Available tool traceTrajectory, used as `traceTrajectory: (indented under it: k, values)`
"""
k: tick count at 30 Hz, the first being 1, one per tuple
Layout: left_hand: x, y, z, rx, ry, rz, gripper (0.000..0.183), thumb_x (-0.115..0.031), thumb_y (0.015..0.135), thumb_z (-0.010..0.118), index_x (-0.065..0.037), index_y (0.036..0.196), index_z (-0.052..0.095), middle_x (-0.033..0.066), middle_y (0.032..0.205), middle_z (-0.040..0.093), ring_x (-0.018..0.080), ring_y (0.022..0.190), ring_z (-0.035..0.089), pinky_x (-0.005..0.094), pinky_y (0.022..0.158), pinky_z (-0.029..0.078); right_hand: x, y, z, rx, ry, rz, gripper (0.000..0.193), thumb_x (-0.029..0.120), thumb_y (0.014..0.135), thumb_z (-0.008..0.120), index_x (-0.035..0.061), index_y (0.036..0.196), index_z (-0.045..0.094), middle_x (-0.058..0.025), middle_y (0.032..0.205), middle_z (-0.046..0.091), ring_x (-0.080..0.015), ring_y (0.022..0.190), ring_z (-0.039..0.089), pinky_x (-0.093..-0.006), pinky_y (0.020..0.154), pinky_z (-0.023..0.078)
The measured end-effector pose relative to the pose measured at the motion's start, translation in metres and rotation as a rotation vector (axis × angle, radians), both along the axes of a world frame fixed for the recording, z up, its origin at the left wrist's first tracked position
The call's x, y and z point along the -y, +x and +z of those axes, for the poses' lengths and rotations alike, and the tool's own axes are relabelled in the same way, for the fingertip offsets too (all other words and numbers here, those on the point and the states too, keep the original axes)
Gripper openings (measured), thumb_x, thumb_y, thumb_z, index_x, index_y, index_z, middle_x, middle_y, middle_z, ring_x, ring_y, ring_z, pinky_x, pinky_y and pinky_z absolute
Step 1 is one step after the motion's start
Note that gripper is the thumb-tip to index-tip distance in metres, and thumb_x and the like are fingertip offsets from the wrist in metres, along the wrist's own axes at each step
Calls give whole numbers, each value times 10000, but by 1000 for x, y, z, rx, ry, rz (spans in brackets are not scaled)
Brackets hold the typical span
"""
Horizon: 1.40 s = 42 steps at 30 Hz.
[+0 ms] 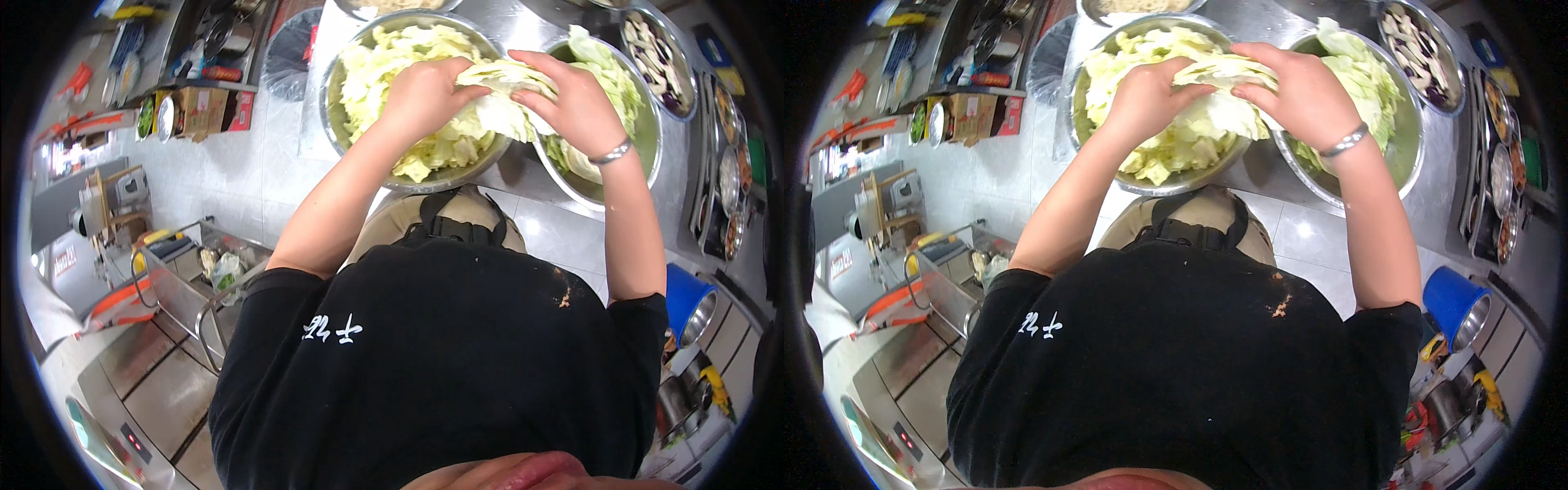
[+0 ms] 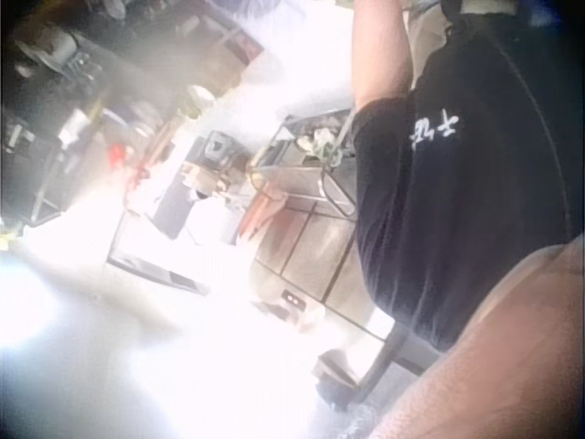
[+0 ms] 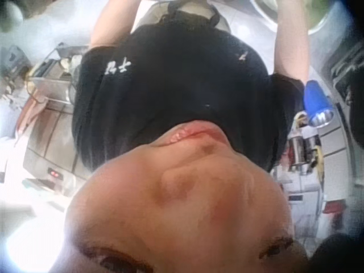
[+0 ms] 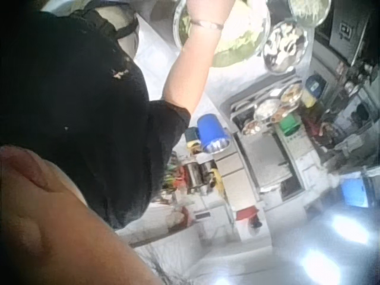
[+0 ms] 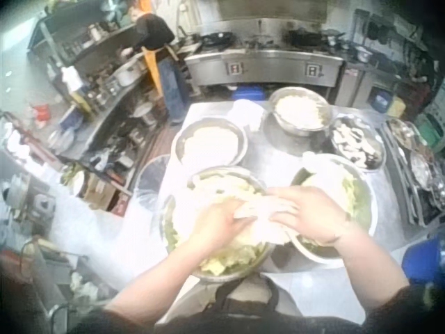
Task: The person tears cabbage leaves by hand into smaller pieces and places them into a metal bowl. They repeatedly pick up whole or partial cabbage heads, separate leaves, and accumulate torn pieces in the bowl.
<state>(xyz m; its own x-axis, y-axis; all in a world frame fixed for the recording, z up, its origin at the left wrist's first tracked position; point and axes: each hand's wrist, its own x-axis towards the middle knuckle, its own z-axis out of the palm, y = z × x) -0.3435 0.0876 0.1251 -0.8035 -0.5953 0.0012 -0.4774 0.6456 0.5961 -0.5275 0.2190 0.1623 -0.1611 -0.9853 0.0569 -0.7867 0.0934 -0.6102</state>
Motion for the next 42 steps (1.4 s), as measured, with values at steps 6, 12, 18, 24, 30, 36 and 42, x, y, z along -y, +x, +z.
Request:
traceTrajectory:
  k: [6,12,18,24,30,36,42]
  values:
    - [23,63,-15,-187,43,-24,244,-215,831,782,-50,999,719,126,846,716,249,739,691,340,670,531,51,12,-24,211,141,186,385,232,870,740,46,1193,646,-109,970,726,-206,855,680,-301,806,520]
    - [24,88,-26,-236,34,64,262,-129,784,812,-41,1014,722,110,915,732,182,779,701,286,690,544,55,26,-74,830,209,114,416,270,888,750,-28,1160,650,-66,978,714,-102,901,634,-269,828,513]
    - [35,111,-45,-345,179,469,202,-209,901,698,-46,1021,705,131,837,732,231,719,701,332,664,537,39,0,-82,841,28,-493,388,258,913,732,-29,1160,649,-84,1019,720,-131,854,696,-268,751,569]
    - [10,85,-54,-725,788,708,333,-262,1016,548,-2,1215,613,135,1125,697,207,1031,653,320,872,497,28,74,-66,1345,-154,-497,488,358,939,686,-44,1205,611,-117,1016,713,-157,867,702,-279,752,571]
    - [-45,74,-34,-1057,1395,535,628,-524,1051,337,-77,1493,341,114,1456,477,264,1358,436,466,1124,351,52,150,-94,779,-93,-571,788,498,924,645,-95,1394,427,-236,1261,612,-326,1168,602,-384,988,477]
    - [-38,83,-32,-722,946,495,473,-100,978,571,0,1415,421,140,1344,543,226,1219,536,346,1029,434,48,144,-80,785,-376,-381,818,350,906,702,7,1499,254,-258,1303,584,-365,1223,577,-402,1056,439]
    - [-13,81,-15,-451,424,383,421,-159,941,639,4,1313,529,173,1182,660,257,1093,644,357,917,496,68,124,-73,808,-541,-328,1137,392,718,882,53,1541,173,-189,1282,583,-267,1184,591,-363,1018,472]
